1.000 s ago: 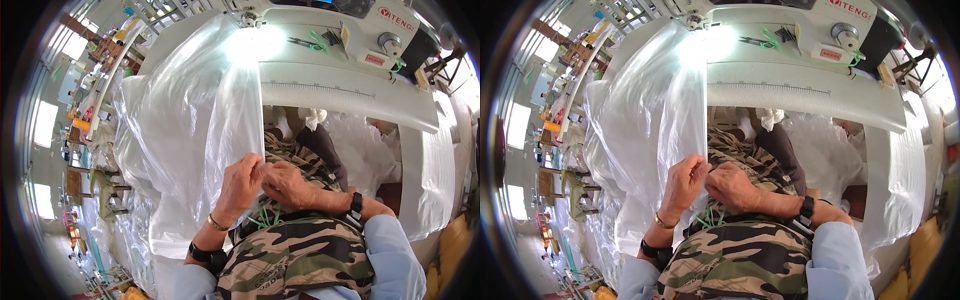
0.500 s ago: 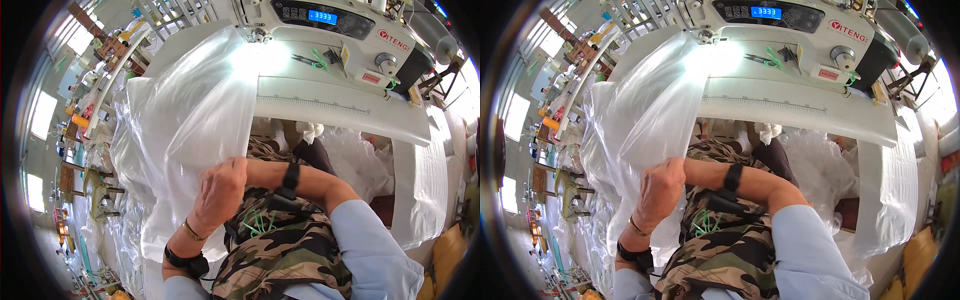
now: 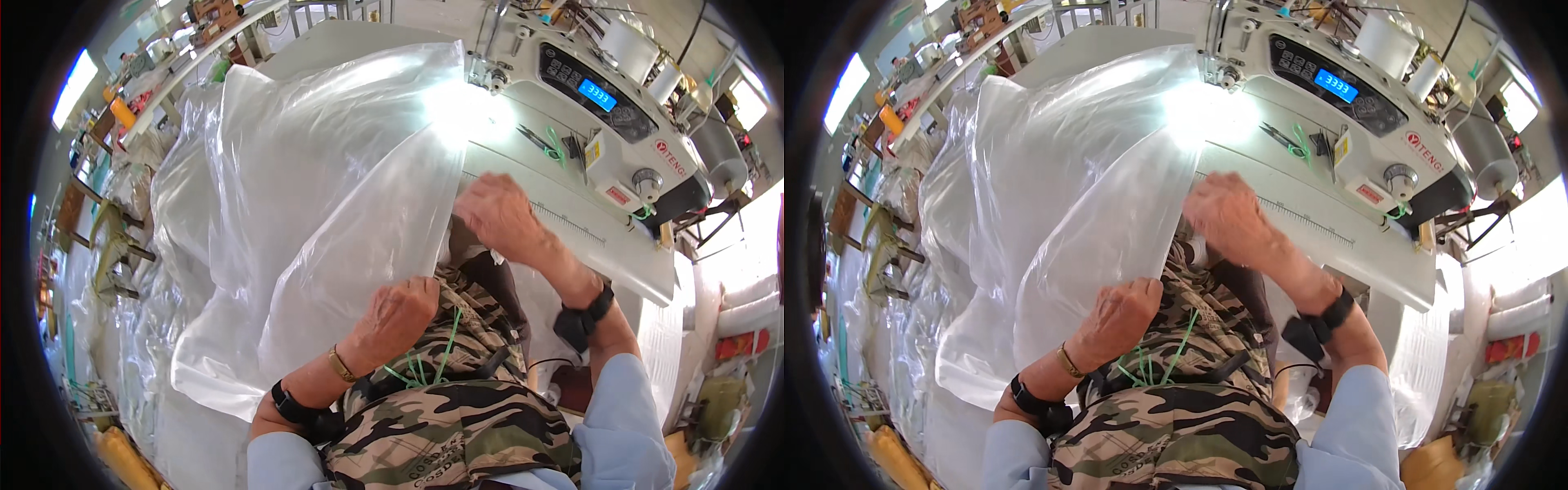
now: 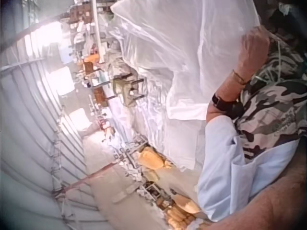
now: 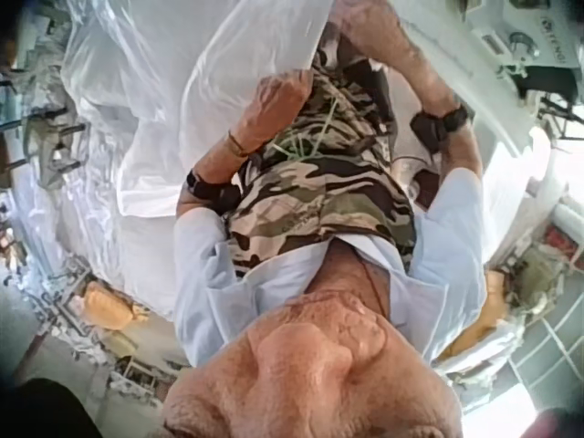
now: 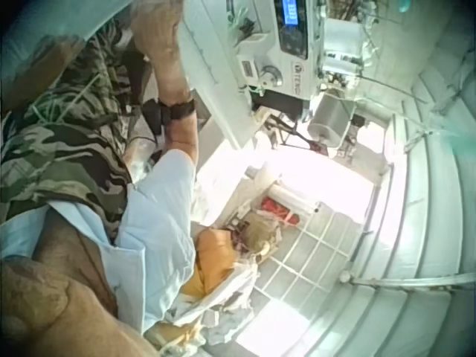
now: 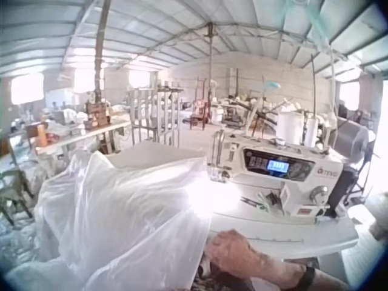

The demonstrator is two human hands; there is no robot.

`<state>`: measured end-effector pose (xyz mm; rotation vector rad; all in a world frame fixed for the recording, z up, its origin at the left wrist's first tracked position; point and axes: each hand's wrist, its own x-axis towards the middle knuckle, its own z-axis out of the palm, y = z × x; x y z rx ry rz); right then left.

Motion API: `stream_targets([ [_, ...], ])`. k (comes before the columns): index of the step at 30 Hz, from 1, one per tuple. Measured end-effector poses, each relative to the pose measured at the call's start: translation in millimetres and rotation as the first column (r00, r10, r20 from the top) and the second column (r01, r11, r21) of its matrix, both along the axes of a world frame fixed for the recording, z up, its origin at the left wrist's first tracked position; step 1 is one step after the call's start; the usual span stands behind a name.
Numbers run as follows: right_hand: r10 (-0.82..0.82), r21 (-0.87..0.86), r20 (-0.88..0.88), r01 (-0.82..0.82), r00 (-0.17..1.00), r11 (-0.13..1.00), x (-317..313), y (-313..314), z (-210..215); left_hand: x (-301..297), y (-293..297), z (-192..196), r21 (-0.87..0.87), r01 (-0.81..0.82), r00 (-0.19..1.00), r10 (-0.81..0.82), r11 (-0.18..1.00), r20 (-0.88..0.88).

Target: Sewing and aligning large white plastic sheets using an industrial sewing machine.

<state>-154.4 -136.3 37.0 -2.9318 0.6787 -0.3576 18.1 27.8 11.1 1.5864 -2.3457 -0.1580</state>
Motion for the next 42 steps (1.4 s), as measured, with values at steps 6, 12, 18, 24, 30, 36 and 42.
stream_targets([
  [6,-0.053,-0.238,0.049,0.063,0.997,0.969,73.4,-54.7,-12.5,1.6,-1.1,-10.2,0.002,0.051,0.998,-0.051,0.999,-0.036],
  [12,0.080,0.005,0.209,-0.083,0.975,0.997,82.6,-74.5,8.0,18.7,-0.9,-13.4,0.045,0.058,0.981,-0.049,0.997,-0.189],
  [18,-0.175,-0.100,0.182,0.195,0.968,0.976,22.7,-92.0,-15.1,28.7,-7.9,-5.7,0.014,0.093,0.951,-0.085,0.996,-0.298],
  [24,-0.183,-0.047,0.229,0.199,0.956,0.979,23.9,-109.5,-29.8,32.6,-6.1,-10.3,-0.008,0.067,0.937,-0.066,0.998,-0.342],
  [30,-0.166,-0.032,0.178,0.174,0.970,0.984,27.8,-114.7,-27.7,27.6,7.2,-5.1,0.062,0.067,0.943,-0.043,0.996,-0.329],
  [36,-0.192,-0.017,0.282,0.205,0.940,0.979,32.1,-115.2,-30.8,25.5,10.1,-12.4,0.046,-0.052,0.943,0.064,0.998,-0.327],
  [42,-0.331,-0.112,0.373,0.397,0.867,0.911,26.9,-127.4,-40.9,3.6,-10.5,-21.2,0.030,-0.082,0.880,0.086,0.996,-0.466],
])
